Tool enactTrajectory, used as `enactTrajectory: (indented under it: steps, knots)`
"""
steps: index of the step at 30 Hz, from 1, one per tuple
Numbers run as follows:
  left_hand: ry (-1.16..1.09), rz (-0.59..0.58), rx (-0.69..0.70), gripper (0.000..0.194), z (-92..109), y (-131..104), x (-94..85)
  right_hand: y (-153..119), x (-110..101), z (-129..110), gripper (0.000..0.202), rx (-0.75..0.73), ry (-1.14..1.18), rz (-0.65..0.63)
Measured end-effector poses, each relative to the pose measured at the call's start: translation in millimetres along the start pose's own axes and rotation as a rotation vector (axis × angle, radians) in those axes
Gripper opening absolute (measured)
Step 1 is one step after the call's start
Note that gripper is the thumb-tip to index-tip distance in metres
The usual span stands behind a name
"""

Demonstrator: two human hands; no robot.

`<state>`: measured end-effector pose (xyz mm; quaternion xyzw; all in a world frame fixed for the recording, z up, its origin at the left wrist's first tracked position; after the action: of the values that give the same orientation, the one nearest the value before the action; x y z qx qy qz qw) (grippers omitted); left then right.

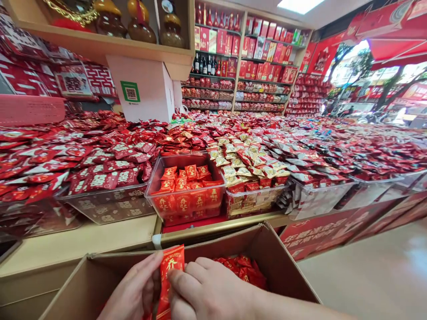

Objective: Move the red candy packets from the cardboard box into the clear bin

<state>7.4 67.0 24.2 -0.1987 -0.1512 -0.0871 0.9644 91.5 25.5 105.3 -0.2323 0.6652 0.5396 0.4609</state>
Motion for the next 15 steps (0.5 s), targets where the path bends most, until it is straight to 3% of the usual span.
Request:
enactTrajectory:
  steps: [4, 6, 8, 12, 15]
  knots:
    - [-0.092, 0.003, 0.096, 0.033, 25, -14, -2.1, 23, -43, 25, 0.022, 0.111, 0.13, 0.081]
    - [-0.055, -0.023, 0.129, 0.034, 29, -15, -5.0, 46, -60, 54, 0.02, 0.159, 0.065, 0.134]
    - [0.011, -0.073, 0.136, 0.034, 27, -12, -7.1, 74, -62, 91, 0.016, 0.22, -0.071, 0.123]
    - [0.144, -0.076, 0.151, 0.034, 17, 0, -13.9, 128, -17, 165, 0.015, 0.291, -0.316, -0.194]
    - [0.201, -0.057, 0.143, 0.036, 13, 3, -15.5, 145, 19, 199, 0.02, 0.298, -0.403, -0.376]
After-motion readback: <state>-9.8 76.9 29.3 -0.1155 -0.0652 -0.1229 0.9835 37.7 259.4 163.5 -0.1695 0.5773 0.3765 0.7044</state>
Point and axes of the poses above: each hand's wrist, its own y-axis towards the middle knuckle, its own x-axis out of the palm, z = x × y, the point moved 7 cm from there along y, towards the middle knuckle, and after that the axes turned 5 degrees about y, right-handed, at the moved point
